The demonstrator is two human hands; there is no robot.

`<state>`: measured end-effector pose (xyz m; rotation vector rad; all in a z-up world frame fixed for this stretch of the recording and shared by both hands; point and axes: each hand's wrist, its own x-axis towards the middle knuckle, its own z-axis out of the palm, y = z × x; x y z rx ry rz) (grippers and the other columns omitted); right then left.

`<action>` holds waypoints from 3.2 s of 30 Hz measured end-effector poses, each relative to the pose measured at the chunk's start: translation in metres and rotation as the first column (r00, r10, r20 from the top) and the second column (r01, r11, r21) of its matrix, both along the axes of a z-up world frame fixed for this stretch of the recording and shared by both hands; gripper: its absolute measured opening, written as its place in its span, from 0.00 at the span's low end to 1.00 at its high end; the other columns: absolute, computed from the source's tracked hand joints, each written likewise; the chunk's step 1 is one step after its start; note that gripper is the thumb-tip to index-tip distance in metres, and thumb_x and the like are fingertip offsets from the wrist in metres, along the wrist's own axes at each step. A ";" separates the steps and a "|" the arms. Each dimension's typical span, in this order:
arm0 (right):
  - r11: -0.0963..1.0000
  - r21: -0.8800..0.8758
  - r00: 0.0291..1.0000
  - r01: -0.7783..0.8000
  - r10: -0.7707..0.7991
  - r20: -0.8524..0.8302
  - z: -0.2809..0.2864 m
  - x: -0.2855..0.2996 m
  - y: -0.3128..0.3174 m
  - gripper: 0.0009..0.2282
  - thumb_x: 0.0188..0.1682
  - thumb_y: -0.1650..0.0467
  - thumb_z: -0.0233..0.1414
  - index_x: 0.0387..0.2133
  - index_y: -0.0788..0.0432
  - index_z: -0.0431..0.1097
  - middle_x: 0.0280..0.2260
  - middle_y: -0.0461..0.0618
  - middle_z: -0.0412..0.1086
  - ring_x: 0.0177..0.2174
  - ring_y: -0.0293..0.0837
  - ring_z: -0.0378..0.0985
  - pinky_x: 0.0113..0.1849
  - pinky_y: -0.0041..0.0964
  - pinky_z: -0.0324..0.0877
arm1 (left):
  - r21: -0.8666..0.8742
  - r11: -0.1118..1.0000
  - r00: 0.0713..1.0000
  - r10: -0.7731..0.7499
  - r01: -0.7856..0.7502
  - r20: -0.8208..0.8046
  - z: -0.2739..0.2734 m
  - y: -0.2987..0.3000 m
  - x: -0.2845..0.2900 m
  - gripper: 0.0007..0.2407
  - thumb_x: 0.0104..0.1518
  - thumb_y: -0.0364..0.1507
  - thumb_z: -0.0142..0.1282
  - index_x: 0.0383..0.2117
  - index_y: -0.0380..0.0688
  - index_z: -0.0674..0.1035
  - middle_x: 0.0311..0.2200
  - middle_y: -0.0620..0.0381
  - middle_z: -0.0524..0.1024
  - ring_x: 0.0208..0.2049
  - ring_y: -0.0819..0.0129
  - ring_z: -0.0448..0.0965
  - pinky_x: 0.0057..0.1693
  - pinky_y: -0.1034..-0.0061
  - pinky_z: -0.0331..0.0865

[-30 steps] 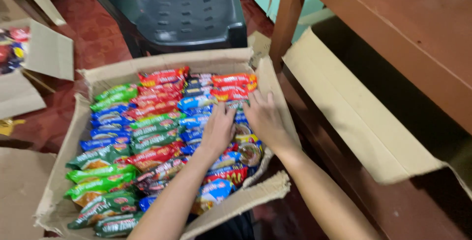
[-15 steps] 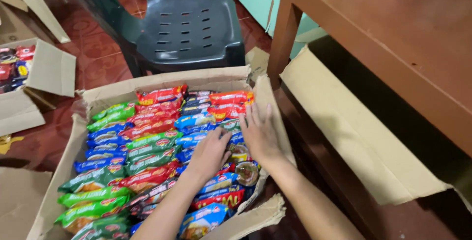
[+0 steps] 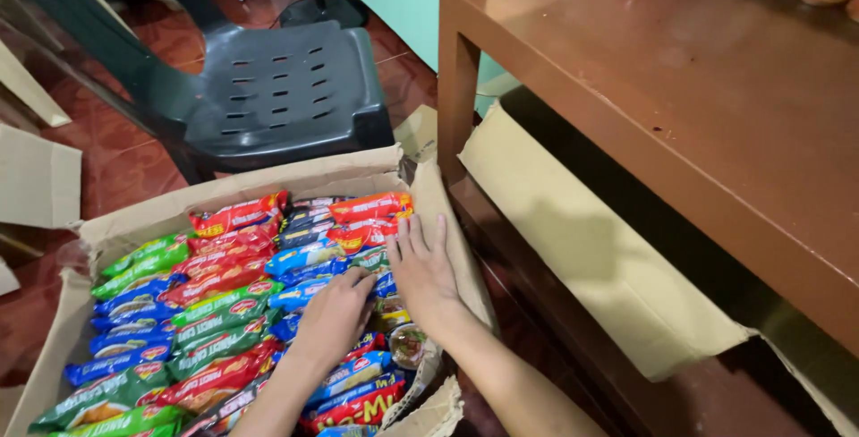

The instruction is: Organizing various packaged instant noodles and canned goods on a shelf from a cardboard box.

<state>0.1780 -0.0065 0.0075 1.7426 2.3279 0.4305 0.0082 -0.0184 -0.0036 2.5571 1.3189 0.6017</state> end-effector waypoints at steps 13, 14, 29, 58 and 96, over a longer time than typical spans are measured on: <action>0.987 0.150 0.910 -0.055 0.111 -0.400 0.001 0.012 -0.009 0.13 0.40 0.75 0.57 0.41 0.61 0.72 0.55 0.62 0.61 0.62 0.62 0.55 0.61 0.76 0.41 | -0.059 0.987 0.987 0.153 -0.150 0.046 -0.002 -0.001 0.001 0.12 0.53 0.26 0.62 0.40 0.38 0.74 0.43 0.43 0.71 0.41 0.41 0.77 0.44 0.54 0.73; 0.985 0.165 0.914 -0.054 0.116 -0.388 0.001 0.012 -0.009 0.13 0.40 0.75 0.57 0.40 0.62 0.73 0.54 0.63 0.61 0.62 0.63 0.55 0.60 0.77 0.41 | -0.022 0.989 0.988 0.144 -0.143 0.057 -0.003 -0.004 0.001 0.13 0.52 0.26 0.62 0.41 0.38 0.74 0.43 0.42 0.71 0.41 0.41 0.77 0.43 0.54 0.73; 0.999 0.012 0.939 -0.038 0.040 -0.342 0.014 0.009 -0.012 0.18 0.38 0.71 0.60 0.43 0.65 0.72 0.57 0.68 0.58 0.63 0.67 0.49 0.59 0.80 0.35 | -0.089 0.995 0.999 0.036 -0.037 -0.006 0.003 0.000 -0.002 0.10 0.51 0.26 0.59 0.38 0.40 0.75 0.39 0.46 0.73 0.39 0.44 0.78 0.42 0.55 0.73; 0.763 0.499 0.613 0.411 0.174 -0.771 0.276 0.237 -0.241 0.21 0.43 0.76 0.58 0.51 0.65 0.63 0.48 0.59 0.70 0.43 0.51 0.80 0.41 0.38 0.78 | 0.366 0.733 0.395 -0.639 0.572 0.660 0.267 -0.091 0.316 0.04 0.59 0.21 0.60 0.36 0.38 0.78 0.33 0.49 0.78 0.31 0.61 0.83 0.36 0.76 0.76; 0.097 0.462 0.436 0.882 0.205 -0.876 0.297 0.661 -0.468 0.09 0.48 0.72 0.58 0.41 0.59 0.75 0.35 0.47 0.76 0.34 0.39 0.77 0.38 0.34 0.73 | 0.347 0.538 0.388 -0.823 0.768 0.415 0.308 -0.217 0.629 0.14 0.52 0.25 0.57 0.46 0.38 0.78 0.38 0.35 0.78 0.42 0.39 0.80 0.47 0.52 0.74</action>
